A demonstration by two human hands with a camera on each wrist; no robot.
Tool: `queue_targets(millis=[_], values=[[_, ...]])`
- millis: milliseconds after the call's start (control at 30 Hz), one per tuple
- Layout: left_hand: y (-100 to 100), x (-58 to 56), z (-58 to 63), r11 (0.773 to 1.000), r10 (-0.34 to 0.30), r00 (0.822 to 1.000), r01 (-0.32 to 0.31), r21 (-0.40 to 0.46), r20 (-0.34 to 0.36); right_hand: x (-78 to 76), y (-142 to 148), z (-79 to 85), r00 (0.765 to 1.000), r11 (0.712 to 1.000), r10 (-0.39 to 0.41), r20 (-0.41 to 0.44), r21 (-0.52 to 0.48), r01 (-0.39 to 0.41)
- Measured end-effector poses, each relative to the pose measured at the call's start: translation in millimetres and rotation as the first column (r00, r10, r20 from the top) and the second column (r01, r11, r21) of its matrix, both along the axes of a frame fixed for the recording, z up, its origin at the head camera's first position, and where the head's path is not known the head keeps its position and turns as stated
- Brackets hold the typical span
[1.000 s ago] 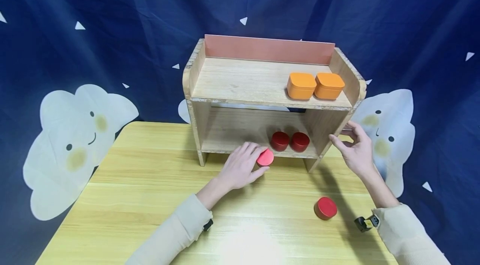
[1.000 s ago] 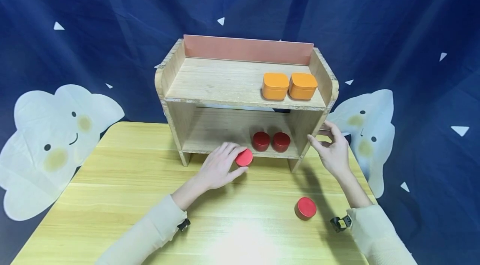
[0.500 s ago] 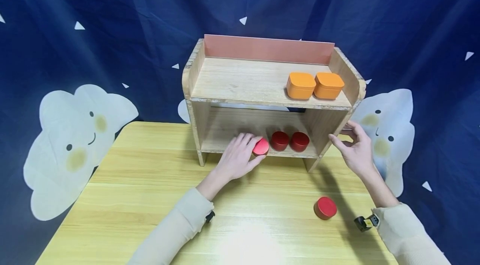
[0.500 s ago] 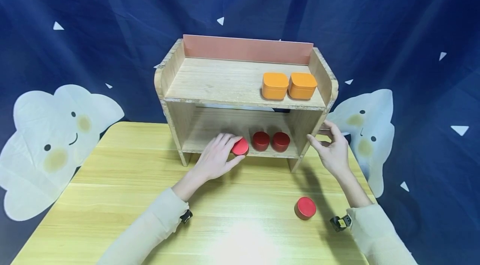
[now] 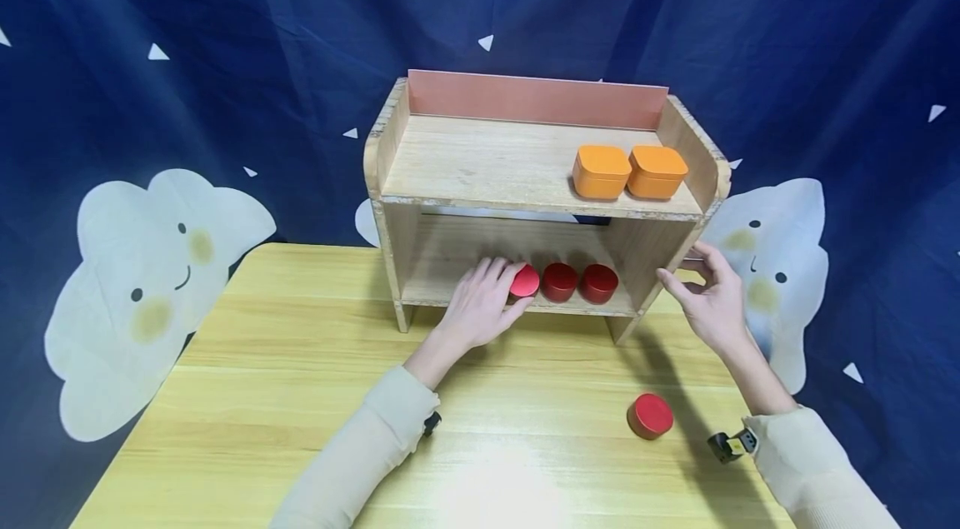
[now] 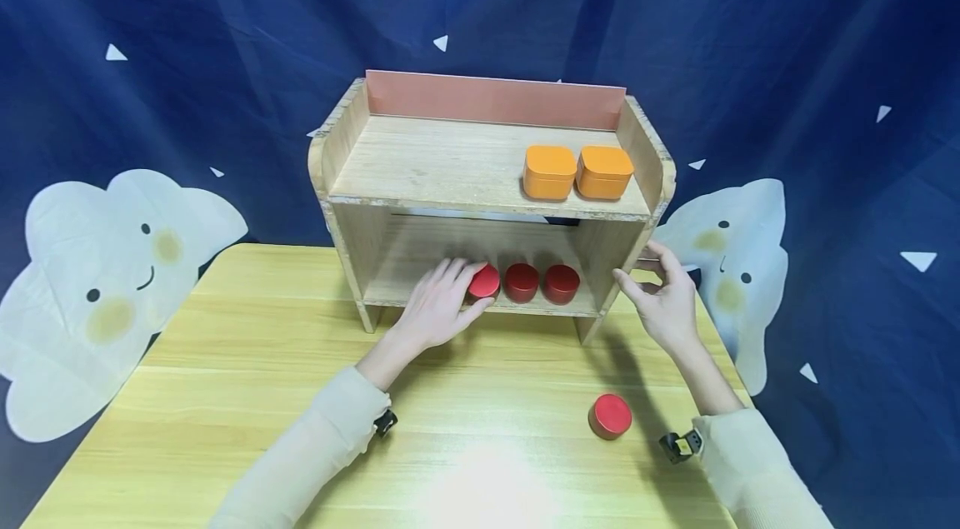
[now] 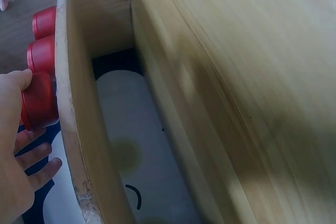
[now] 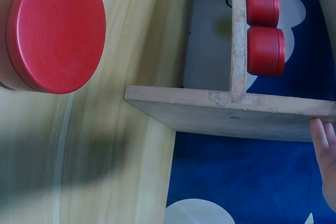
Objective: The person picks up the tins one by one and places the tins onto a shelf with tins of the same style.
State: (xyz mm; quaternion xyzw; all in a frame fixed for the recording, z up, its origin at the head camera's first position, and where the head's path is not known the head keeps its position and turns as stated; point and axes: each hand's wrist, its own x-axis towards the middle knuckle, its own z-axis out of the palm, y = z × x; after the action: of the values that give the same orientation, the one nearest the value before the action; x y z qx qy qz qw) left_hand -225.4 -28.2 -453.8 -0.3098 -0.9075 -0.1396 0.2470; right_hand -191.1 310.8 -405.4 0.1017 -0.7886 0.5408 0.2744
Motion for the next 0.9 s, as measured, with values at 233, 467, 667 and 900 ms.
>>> queue_targets(millis=[233, 467, 667, 900], values=[[1, -3.7, -1.1, 1.000, 0.022, 0.999, -0.022, -0.001, 0.029, -0.6, -1, -0.4, 1.000, 1.000, 0.005, -0.004, -0.006, -0.005], [1, -6.5, -2.8, 0.999, 0.049, 0.998, -0.049, -0.016, 0.050, -0.4, -1, -0.3, 1.000, 1.000, 0.000, 0.000, -0.004, 0.000], [3, -9.3, -4.5, 0.998, 0.057, 0.997, -0.056, -0.019, 0.049, -0.6, -1, -0.5, 1.000, 1.000, 0.003, -0.001, -0.015, -0.003], [4, -12.5, -5.7, 0.998, 0.062, 0.997, -0.061, -0.017, 0.055, -0.8, 0, -0.3, 1.000, 1.000, 0.001, 0.000, -0.013, -0.001]])
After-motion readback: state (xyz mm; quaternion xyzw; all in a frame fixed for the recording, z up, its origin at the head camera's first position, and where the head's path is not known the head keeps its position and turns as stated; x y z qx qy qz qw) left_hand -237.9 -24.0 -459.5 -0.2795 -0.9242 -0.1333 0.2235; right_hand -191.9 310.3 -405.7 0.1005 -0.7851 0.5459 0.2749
